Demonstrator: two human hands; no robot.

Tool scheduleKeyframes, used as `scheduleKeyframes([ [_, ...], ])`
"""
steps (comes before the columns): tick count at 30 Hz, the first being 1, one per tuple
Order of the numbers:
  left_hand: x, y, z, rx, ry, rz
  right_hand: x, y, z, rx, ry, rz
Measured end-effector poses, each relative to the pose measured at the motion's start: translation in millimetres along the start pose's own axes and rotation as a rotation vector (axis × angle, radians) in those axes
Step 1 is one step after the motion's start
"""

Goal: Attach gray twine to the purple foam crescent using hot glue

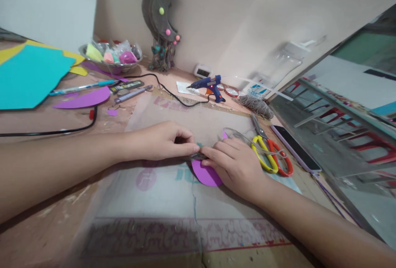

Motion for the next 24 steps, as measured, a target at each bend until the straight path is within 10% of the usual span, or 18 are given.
scheduleKeyframes([
  [8,3.8,-11.0,-1.1,0.176,0.012,-0.098,27.9,-5.3,-4.2,0.011,0.225,0.165],
  [20,5.4,-25.0,-5.5,0.394,0.104,-0.088,17.8,-9.0,-9.1,0.043,-0.046,-0.231],
  [24,8.6,-29.6,-9.3,0.438,0.134,-0.069,36.5,-31.9,-0.2,0.04,0.075,-0.059],
])
Point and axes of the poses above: each hand's wrist, its own z-axis towards the middle knuckle, its own y-axis out of the palm, x = y × z, the point moved 7 cm from there along z, towards the middle knuckle, and after that the axes turned 7 degrees about y, right-handed, at the moved point
